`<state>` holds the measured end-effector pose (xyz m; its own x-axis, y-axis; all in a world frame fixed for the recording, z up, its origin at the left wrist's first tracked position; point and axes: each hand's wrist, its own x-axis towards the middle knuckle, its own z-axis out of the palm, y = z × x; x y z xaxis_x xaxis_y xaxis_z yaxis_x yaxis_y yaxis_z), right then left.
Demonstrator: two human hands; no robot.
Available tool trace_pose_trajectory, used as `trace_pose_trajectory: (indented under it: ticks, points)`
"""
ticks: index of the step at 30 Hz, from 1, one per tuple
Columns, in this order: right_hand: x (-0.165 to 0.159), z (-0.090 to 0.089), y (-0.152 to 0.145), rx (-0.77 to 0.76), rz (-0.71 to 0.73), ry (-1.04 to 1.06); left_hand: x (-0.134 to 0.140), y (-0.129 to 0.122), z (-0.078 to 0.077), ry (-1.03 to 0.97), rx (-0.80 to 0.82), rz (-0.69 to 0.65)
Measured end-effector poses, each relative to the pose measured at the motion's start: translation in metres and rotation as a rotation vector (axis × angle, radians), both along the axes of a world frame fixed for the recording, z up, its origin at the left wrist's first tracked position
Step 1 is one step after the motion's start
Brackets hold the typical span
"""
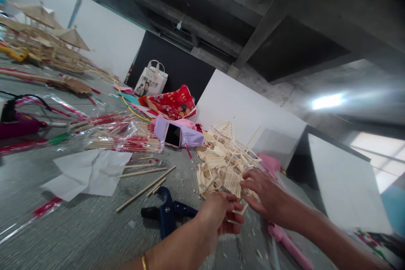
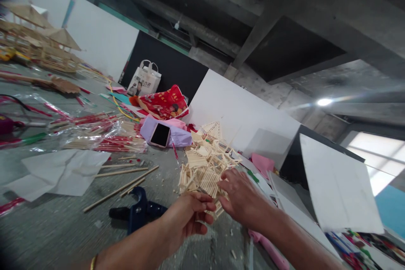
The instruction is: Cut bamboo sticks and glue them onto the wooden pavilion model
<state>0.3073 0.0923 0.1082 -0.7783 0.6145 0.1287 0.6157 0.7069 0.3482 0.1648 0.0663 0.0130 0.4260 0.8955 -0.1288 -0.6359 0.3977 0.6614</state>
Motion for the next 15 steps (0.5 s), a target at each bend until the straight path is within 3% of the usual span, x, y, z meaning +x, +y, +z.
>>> trace_pose_trajectory:
  ticks: [15]
  points:
    - [0.0026,0.0013,0.0013,0.036,0.037,0.029,0.0002,-0.0004,-0.0028,-0.012,0.011,0.011]
